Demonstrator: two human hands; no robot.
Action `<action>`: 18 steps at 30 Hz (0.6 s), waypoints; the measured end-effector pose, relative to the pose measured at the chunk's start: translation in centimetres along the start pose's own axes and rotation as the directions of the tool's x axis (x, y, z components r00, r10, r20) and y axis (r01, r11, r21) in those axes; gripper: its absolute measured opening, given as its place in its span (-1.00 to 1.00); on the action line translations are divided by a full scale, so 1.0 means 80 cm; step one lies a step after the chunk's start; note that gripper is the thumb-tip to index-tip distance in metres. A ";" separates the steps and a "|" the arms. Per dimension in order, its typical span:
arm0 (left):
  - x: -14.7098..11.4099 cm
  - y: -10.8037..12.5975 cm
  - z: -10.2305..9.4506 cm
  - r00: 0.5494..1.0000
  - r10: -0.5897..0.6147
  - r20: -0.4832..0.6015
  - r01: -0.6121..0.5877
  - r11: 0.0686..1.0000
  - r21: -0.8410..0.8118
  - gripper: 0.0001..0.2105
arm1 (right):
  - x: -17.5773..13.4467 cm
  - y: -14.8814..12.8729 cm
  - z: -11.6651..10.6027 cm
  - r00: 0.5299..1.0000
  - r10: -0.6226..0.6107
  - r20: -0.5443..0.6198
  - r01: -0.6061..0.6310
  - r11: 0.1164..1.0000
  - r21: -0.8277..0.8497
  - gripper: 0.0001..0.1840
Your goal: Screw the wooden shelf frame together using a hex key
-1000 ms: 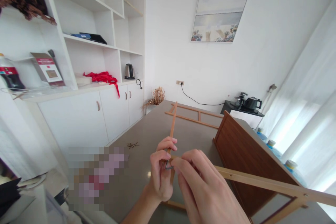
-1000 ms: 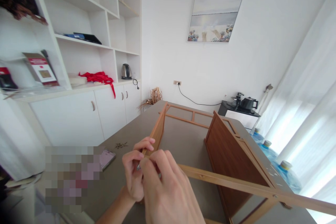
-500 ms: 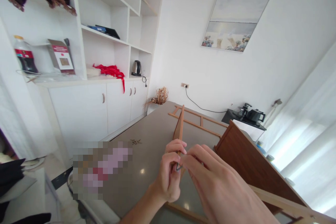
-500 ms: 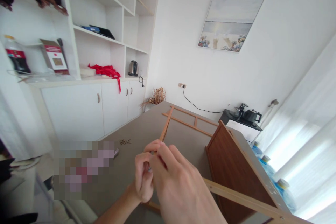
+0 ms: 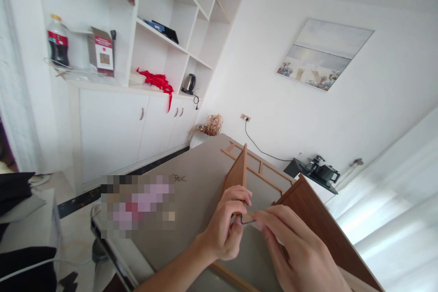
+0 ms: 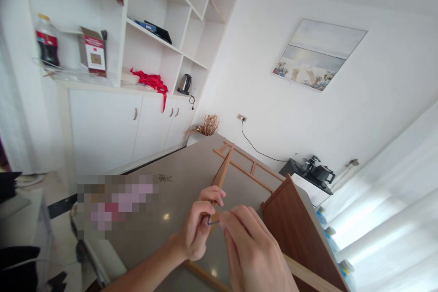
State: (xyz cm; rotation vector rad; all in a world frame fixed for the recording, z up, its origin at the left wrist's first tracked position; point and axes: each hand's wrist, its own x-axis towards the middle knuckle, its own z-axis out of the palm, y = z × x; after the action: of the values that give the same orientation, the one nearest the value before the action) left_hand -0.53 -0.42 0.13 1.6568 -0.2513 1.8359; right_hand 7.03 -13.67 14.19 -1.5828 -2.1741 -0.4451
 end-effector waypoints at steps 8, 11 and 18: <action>0.002 0.001 -0.002 1.000 0.004 0.012 -0.003 1.000 -0.013 -0.85 | -0.025 -0.013 0.025 0.976 0.108 -0.187 -0.107 0.994 0.017 -0.81; -0.001 -0.002 -0.002 1.000 -0.004 0.022 0.005 0.999 -0.032 -0.85 | -0.033 -0.014 0.038 0.965 0.126 -0.229 -0.129 0.992 0.000 -0.80; -0.002 -0.001 -0.003 0.998 -0.024 0.049 0.027 0.999 -0.042 -0.86 | -0.040 -0.008 0.050 0.959 0.048 -0.280 -0.063 0.997 -0.045 -0.77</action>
State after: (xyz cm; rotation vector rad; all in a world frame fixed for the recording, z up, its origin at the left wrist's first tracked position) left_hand -0.64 -0.28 -0.05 1.6696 -0.2869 1.7611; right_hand 6.74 -14.57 9.09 -1.5024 -1.9155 -0.6706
